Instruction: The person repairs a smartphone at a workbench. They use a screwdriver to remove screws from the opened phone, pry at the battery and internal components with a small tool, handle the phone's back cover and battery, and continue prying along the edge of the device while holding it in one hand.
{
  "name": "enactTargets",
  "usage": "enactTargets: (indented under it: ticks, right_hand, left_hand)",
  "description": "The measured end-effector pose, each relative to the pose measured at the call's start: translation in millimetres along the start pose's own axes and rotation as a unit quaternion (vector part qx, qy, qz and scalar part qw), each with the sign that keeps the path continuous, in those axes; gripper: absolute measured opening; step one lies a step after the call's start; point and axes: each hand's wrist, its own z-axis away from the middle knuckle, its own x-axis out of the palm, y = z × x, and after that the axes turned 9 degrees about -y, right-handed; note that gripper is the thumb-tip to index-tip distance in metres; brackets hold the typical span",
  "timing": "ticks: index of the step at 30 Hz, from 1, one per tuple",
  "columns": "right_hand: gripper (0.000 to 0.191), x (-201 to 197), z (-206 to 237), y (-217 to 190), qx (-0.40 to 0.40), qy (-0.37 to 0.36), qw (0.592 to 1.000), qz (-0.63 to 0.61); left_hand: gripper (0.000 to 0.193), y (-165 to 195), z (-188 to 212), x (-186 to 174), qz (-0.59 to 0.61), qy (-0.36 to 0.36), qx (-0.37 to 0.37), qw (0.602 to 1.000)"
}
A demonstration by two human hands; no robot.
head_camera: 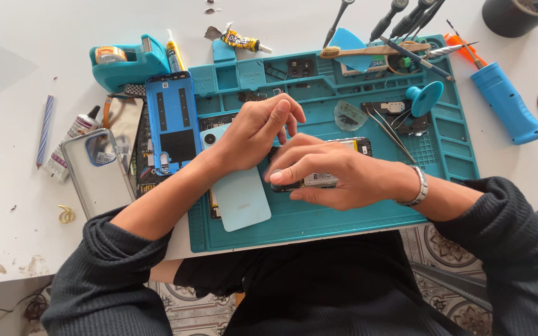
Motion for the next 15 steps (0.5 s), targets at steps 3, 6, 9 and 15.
enactTargets:
  ticks: [3, 6, 9, 15]
  right_hand:
    - [0.046, 1.4, -0.2, -0.8, 0.104, -0.02, 0.994, 0.029]
    - [0.049, 0.9, -0.3, -3.8, -0.011, 0.023, 0.998, 0.054]
    - [0.047, -0.3, -2.9, -4.1, -0.012, 0.004, 1.0, -0.004]
    - [0.048, 0.4, -2.5, -7.3, -0.01, 0.017, 0.999, 0.036]
  left_hand:
    - [0.059, 1.2, -0.3, -0.5, 0.001, -0.003, 0.018, 1.0]
    - [0.06, 2.2, 1.0, -1.3, 0.004, -0.004, 0.007, 1.0]
    - [0.06, 2.2, 0.4, -0.9, 0.009, -0.003, 0.015, 1.0]
    - [0.06, 1.7, 0.6, -1.3, 0.002, -0.005, 0.001, 1.0]
